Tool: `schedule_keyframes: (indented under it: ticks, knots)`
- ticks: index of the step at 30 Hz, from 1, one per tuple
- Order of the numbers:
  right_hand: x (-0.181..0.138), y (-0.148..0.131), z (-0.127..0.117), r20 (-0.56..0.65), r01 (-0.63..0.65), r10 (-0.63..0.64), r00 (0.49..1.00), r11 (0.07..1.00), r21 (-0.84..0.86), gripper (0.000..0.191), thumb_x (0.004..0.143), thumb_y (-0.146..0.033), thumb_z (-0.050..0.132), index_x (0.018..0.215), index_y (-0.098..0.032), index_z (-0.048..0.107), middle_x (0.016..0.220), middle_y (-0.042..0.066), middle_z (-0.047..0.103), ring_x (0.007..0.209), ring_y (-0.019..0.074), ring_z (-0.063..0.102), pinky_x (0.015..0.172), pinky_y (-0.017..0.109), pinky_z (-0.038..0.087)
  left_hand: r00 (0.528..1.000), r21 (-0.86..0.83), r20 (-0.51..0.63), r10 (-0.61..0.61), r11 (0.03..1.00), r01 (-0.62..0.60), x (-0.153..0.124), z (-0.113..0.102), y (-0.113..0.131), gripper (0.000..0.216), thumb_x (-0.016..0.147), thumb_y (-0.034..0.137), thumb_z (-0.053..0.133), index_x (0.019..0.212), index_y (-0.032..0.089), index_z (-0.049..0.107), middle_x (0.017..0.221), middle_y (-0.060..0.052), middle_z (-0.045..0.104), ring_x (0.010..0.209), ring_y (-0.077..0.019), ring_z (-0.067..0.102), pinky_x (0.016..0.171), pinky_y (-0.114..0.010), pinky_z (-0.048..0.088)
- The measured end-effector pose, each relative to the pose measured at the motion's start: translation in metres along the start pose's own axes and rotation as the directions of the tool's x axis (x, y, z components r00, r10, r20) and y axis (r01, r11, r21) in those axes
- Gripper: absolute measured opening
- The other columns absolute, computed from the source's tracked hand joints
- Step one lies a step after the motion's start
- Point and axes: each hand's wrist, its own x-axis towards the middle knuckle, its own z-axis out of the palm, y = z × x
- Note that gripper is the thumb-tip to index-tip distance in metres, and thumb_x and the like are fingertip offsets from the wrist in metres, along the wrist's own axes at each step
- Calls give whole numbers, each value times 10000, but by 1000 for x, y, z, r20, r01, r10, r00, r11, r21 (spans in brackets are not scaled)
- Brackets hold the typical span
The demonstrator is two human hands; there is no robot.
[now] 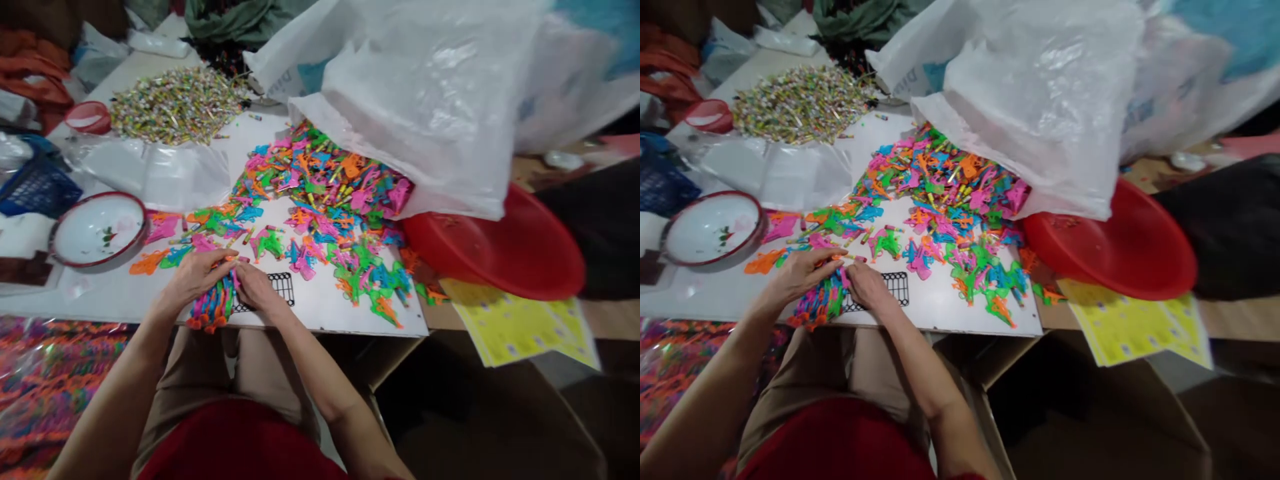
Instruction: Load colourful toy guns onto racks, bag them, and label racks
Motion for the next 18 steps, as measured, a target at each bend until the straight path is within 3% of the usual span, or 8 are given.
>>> schedule_keyframes:
  ticks: [3, 6, 8, 12, 14, 16, 18]
  knots:
    - [-19, 1, -5, -120, -6, 24, 992, 989, 144, 230, 908, -168, 458, 1127, -144, 525, 1095, 127, 603, 1035, 203, 577, 916, 331, 482, 1000, 18, -15, -5, 1000, 5, 0, 1, -3, 493, 892, 553, 411, 1100, 212, 700, 946, -47, 751, 805, -189, 689, 740, -251, 496]
    - [-51, -9, -4, -248, -75, 161, 955, 944, 322, 267, 927, -196, 466, 1191, -180, 494, 1039, 81, 596, 930, 168, 594, 852, 295, 505, 999, 38, -44, -22, 999, 24, 1, 1, -3, 506, 881, 558, 419, 1097, 198, 701, 953, -51, 749, 801, -194, 689, 749, -254, 499]
    - [-69, -21, 6, -244, -103, 193, 950, 935, 338, 289, 898, -185, 518, 1186, -201, 506, 1057, 74, 592, 975, 176, 585, 876, 298, 501, 995, 51, -91, -50, 997, 55, 2, 0, -2, 511, 867, 558, 423, 1084, 192, 705, 968, -53, 748, 812, -202, 690, 758, -259, 501]
    - [-79, -33, 19, -124, -38, 62, 990, 981, 191, 352, 850, -159, 579, 1199, -177, 533, 1169, 108, 595, 1116, 223, 529, 977, 345, 453, 992, 72, -104, -74, 994, 82, 7, 0, 1, 496, 853, 539, 411, 1051, 199, 713, 914, -38, 754, 760, -199, 684, 720, -260, 498]
    - [-71, -19, -1, -50, 3, 5, 999, 987, 159, 285, 870, -172, 562, 1155, -181, 574, 1102, 87, 631, 1050, 201, 563, 935, 312, 466, 994, 48, -89, -56, 997, 60, 7, 0, -1, 493, 852, 548, 411, 1031, 203, 714, 905, -36, 754, 747, -196, 680, 700, -256, 494]
    - [-54, 10, -41, -36, -23, 27, 999, 994, 105, 229, 899, -170, 515, 1106, -190, 608, 1040, 65, 654, 976, 171, 595, 872, 269, 477, 994, 13, -95, -45, 999, 47, 5, 0, -4, 488, 854, 557, 417, 1017, 204, 712, 920, -37, 753, 750, -191, 677, 700, -251, 494]
    - [-30, 45, -90, -178, -238, 223, 958, 969, -69, 238, 904, -143, 469, 1088, -148, 620, 1054, 106, 652, 960, 188, 602, 845, 288, 474, 994, -2, -102, -51, 999, 51, 4, 1, -6, 479, 854, 555, 429, 1014, 204, 712, 922, -32, 752, 743, -185, 676, 714, -249, 499]
